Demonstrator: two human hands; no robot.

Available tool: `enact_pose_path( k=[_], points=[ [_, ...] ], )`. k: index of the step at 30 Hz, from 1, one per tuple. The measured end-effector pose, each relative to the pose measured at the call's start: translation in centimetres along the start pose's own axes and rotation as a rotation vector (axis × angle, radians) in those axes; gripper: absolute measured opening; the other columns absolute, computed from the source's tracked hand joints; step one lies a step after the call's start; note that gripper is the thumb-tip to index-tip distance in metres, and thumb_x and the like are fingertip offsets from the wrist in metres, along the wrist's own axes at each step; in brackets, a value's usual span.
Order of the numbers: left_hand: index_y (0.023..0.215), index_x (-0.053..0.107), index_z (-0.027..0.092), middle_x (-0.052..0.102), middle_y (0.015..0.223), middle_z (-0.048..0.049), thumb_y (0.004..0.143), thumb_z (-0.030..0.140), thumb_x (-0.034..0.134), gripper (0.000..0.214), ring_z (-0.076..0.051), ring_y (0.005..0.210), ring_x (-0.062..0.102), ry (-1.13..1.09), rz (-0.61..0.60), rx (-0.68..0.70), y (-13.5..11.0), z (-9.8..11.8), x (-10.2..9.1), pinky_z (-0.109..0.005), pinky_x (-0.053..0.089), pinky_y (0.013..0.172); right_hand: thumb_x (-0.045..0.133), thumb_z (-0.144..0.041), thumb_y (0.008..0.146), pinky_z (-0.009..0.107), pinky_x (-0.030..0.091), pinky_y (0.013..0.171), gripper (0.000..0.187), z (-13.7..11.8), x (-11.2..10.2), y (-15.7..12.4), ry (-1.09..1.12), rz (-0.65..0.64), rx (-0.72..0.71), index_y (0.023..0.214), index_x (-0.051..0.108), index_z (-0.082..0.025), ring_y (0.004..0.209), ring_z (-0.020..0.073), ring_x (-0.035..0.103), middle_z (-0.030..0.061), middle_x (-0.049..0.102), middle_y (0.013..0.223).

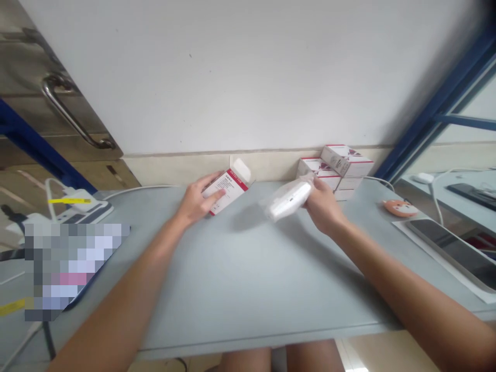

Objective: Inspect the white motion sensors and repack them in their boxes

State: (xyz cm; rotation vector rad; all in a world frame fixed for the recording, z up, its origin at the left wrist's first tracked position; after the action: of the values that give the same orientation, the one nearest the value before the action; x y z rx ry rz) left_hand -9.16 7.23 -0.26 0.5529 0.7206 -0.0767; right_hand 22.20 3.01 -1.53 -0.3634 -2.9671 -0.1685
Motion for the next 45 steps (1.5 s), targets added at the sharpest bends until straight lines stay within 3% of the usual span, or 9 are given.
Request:
enact_pose_path(
  k=[4,9,14,16,20,27,37,42,45],
  points=[
    [0.137,0.071,0.021,0.079,0.124,-0.006,0.092,0.066,0.062,0.065,-0.031,0.106,0.074,-0.038,-0.177,-0.211,0.2,-1.3,-0.3,-0.035,0.057,0.091,0.079,-0.044,0.076,0.026,0.049,0.058,0.029,0.1,0.3,-0.7,0.03,-0.089,0.106,0.085,0.061,-0.021,0.069,0.0156,0.06,0.0011,0.066,0.078],
    [0.131,0.074,0.024,0.08,0.117,-0.0072,0.091,0.057,0.064,0.053,-0.028,0.099,0.073,0.188,-0.061,-0.314,0.7,-4.0,-0.6,-0.037,0.055,0.089,0.079,-0.038,0.074,0.025,0.046,0.056,0.026,0.2,0.5,-1.1,0.047,-0.106,0.168,0.078,0.06,-0.02,0.065,0.0129,0.053,-0.0019,0.057,0.071],
    [0.099,0.078,0.022,0.077,0.109,-0.0113,0.094,0.03,0.056,0.024,-0.032,0.113,0.066,0.374,0.287,0.034,0.4,1.1,0.8,-0.051,0.046,0.108,0.079,-0.038,0.076,0.024,0.043,0.053,0.027,0.5,0.8,-1.1,0.048,-0.061,0.194,0.077,0.057,-0.021,0.062,0.0125,0.05,-0.0028,0.054,0.069],
    [0.1,0.075,0.022,0.077,0.106,-0.0088,0.098,0.037,0.057,0.023,-0.027,0.101,0.069,0.081,0.198,0.063,-0.8,4.3,3.0,-0.044,0.052,0.099,0.077,-0.036,0.077,0.024,0.044,0.053,0.025,0.6,0.8,-1.0,0.053,-0.037,0.192,0.077,0.057,-0.021,0.062,0.0129,0.05,-0.0024,0.055,0.069],
    [0.132,0.062,0.023,0.074,0.112,-0.0102,0.101,0.064,0.054,0.051,-0.023,0.098,0.072,-0.659,-0.299,-0.184,-4.3,8.8,8.3,-0.036,0.056,0.087,0.072,-0.037,0.08,0.026,0.044,0.051,0.021,0.8,0.4,-0.7,-0.035,0.066,0.142,0.078,0.057,-0.022,0.059,0.0141,0.052,-0.0022,0.056,0.067],
    [0.123,0.062,0.017,0.07,0.111,-0.0124,0.093,0.055,0.073,0.05,-0.018,0.077,0.069,-1.29,-0.5,-0.497,-5.6,9.4,10.4,-0.03,0.051,0.07,0.059,-0.037,0.093,0.028,0.04,0.048,0.019,-0.5,0.3,-1.0,-0.366,0.111,-0.18,0.081,0.049,-0.026,0.047,0.0138,0.051,-0.0054,0.056,0.06],
    [0.107,0.069,0.02,0.069,0.093,-0.005,0.098,0.055,0.067,0.036,-0.009,0.059,0.057,-1.24,-0.48,-0.567,-4.7,6.4,9.9,-0.025,0.04,0.055,0.054,-0.059,0.103,0.037,0.047,0.051,0.03,-1.7,-2.1,0.8,-0.278,0.255,-0.514,0.103,0.047,-0.03,0.056,0.0176,0.058,0.0028,0.062,0.087],
    [0.107,0.065,0.022,0.07,0.092,-0.0033,0.091,0.044,0.076,0.03,-0.013,0.062,0.062,-1.263,-0.126,-0.619,-3.6,6.2,9.1,-0.027,0.048,0.055,0.052,-0.043,0.106,0.044,0.054,0.076,0.015,-3.5,-3.6,1.0,-0.298,0.577,-0.894,0.105,0.051,-0.028,0.096,0.0269,0.066,0.0137,0.059,0.108],
    [0.116,0.063,0.023,0.075,0.11,-0.0069,0.088,0.036,0.076,0.034,-0.018,0.073,0.071,-1.292,0.071,-0.6,-2.9,6.6,8.0,-0.031,0.057,0.063,0.051,-0.036,0.108,0.048,0.054,0.093,0.01,-3.4,-2.7,0.0,-0.419,0.577,-1.129,0.107,0.054,-0.027,0.114,0.0283,0.063,0.0122,0.059,0.114]
  ],
)
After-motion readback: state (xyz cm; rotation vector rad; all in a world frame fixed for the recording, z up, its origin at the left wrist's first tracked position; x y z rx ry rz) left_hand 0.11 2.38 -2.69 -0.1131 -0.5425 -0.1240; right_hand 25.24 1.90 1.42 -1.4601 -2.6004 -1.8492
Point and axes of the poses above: each hand's wrist, its own y-axis towards the middle knuckle, its own x-axis out of the palm, z = x × y, the point moved 2 cm from there along y, towards the middle knuckle
